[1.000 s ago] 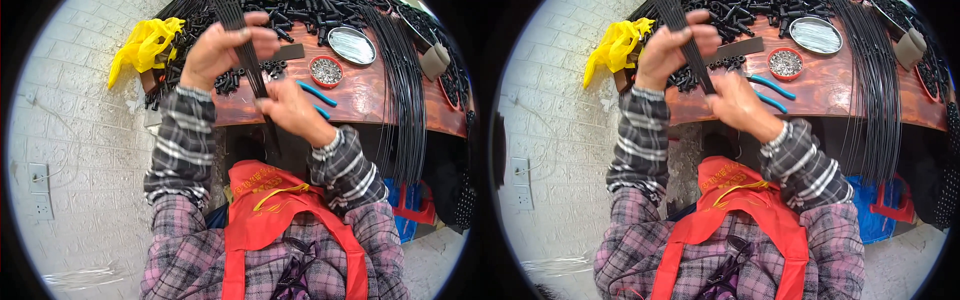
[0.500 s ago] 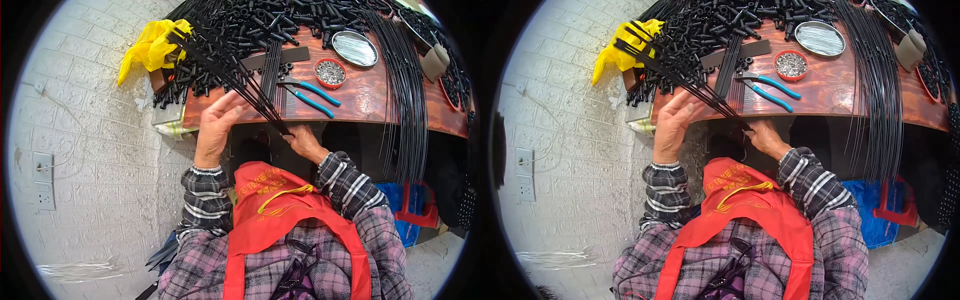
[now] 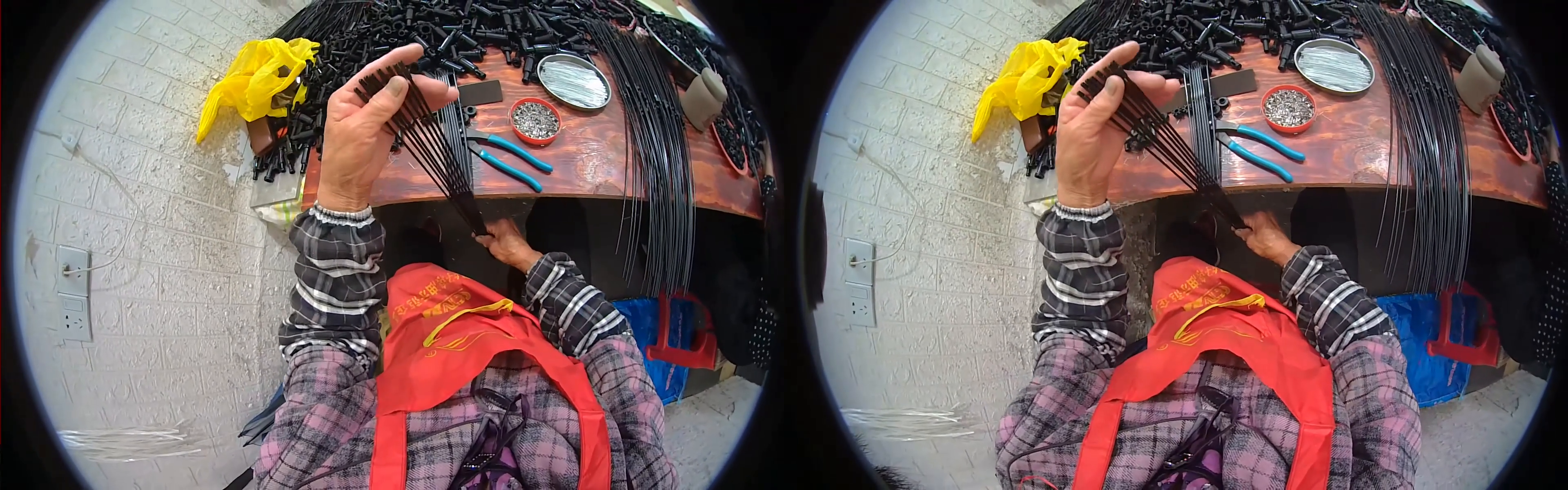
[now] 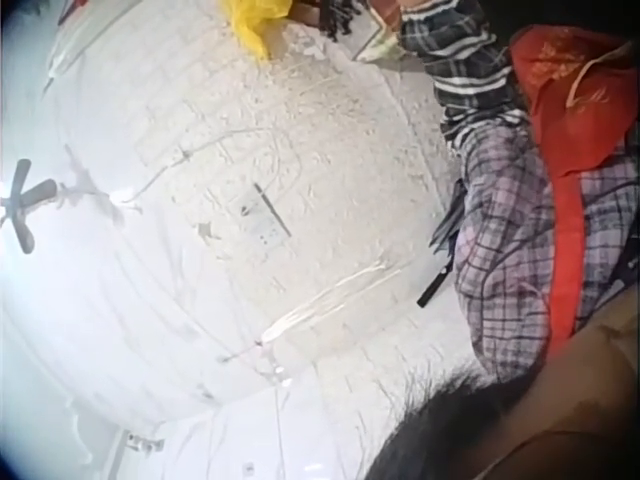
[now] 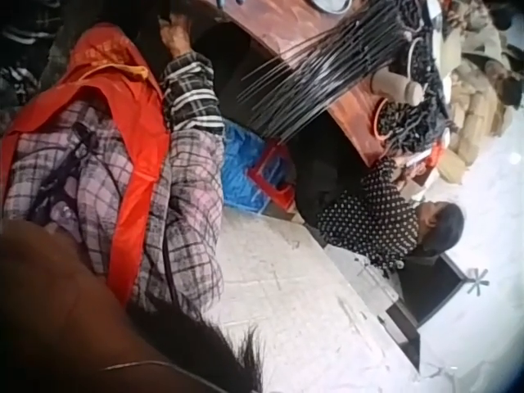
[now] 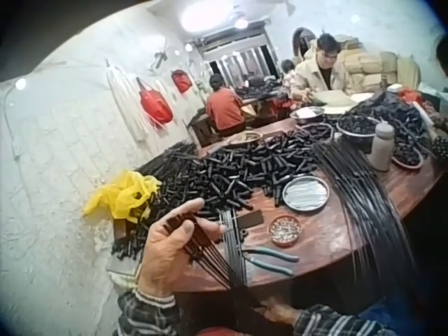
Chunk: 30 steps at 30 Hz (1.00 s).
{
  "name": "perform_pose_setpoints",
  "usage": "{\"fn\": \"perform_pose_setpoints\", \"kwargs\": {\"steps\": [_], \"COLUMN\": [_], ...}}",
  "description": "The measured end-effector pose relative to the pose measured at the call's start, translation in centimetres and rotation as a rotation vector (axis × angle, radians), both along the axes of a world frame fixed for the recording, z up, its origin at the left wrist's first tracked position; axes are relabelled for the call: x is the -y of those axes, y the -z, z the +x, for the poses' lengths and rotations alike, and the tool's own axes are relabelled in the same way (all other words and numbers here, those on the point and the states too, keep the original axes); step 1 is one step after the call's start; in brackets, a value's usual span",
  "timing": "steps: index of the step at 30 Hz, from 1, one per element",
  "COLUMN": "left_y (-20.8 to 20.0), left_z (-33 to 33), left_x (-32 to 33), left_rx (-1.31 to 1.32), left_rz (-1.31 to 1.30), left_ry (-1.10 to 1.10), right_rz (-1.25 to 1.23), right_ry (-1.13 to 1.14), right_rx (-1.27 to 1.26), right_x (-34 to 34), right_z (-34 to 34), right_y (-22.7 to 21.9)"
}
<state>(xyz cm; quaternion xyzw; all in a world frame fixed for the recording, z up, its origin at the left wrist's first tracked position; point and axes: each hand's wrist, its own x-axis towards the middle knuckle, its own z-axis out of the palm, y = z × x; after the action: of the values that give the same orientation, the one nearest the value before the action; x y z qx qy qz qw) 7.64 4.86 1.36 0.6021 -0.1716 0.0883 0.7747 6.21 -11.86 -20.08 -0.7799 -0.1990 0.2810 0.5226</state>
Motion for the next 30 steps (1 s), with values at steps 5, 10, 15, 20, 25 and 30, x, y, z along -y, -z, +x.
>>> {"fn": "perform_pose_setpoints", "kwargs": {"steps": [5,10,15,20,25,30], "left_y": [0.0,0.2,0.1,0.1,0.2,0.0], "left_z": [0.4,0.3,0.5,0.4,0.3,0.6], "left_x": [0.6,0.3,0.6,0.7,0.7,1.2], "left_rx": [-0.017,-0.016,-0.012,0.019,0.004,0.029], "left_rz": [-0.004,-0.009,0.001,0.057,0.031,0.035], "left_ry": [-0.008,-0.023,-0.037,0.014,0.029,0.047], "right_rz": [-0.029,-0.371,-0.211,-0.474,-0.45,-0.565], "right_ry": [0.021,-0.203,0.238,0.288,0.327,0.387], "right_rx": [0.362,0.504,1.06,1.15,1.16,1.014], "right_x": [0.6,2.2,2.1,1.3,1.9,3.3], "right_z": [-0.2,-0.8,1.8,4.5,3.7,3.2], "right_y": [0.2,-8.6,-13.5,-12.4,-12.1,-12.8]}}
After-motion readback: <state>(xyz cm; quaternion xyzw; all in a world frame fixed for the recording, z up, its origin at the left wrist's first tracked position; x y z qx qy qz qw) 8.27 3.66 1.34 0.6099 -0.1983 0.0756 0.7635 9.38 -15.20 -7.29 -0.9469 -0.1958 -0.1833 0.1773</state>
